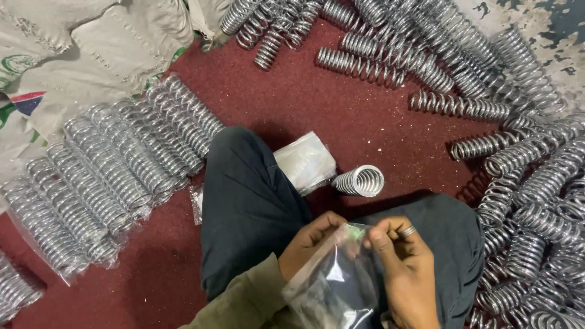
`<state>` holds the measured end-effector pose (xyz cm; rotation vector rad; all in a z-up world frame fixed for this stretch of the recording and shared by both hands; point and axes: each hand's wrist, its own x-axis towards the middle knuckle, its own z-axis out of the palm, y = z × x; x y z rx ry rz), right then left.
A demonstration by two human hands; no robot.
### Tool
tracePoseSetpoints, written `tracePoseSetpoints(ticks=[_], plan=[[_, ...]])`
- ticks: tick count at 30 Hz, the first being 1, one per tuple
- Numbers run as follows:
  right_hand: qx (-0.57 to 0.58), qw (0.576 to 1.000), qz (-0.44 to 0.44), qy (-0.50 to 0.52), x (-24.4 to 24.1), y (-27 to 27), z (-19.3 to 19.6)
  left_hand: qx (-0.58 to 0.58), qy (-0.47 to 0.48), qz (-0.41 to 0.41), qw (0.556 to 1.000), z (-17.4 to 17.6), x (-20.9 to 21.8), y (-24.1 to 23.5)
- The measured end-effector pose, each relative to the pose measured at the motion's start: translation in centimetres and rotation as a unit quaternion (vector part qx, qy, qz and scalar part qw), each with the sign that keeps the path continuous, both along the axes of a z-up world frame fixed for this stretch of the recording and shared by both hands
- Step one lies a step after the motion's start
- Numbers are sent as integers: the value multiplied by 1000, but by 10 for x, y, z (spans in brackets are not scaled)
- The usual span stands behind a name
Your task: The person is sitting on the floor and individually bagging metal springs into small plastic bags.
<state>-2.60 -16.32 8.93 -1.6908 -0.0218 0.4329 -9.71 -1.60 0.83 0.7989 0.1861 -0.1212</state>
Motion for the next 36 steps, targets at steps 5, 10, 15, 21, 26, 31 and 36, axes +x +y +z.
tracePoseSetpoints(ticks=[5, 10, 15, 21, 26, 31, 36], plan=[[91, 990, 12, 105, 6, -7, -20, 130, -29, -78, 988, 1, 14, 20], [6, 998, 3, 55, 22, 5, -12, 50, -35, 62, 996, 4, 46, 32], [-185, 923, 121, -314, 75, 8, 0, 330, -88, 122, 932, 12, 82, 36], [-44, 995, 78, -51, 132, 24, -71, 222, 92, 137, 961, -46, 137, 28], [-66, 993, 101, -17, 133, 17, -145, 402, 156, 61, 900, -51, 113, 41], [29, 946, -55, 319, 140, 31, -161, 396, 104, 56, 910, -88, 119, 39], [-172, 969, 168, -56, 118, 20, -157, 574, 188, 23, 797, -101, 120, 25]])
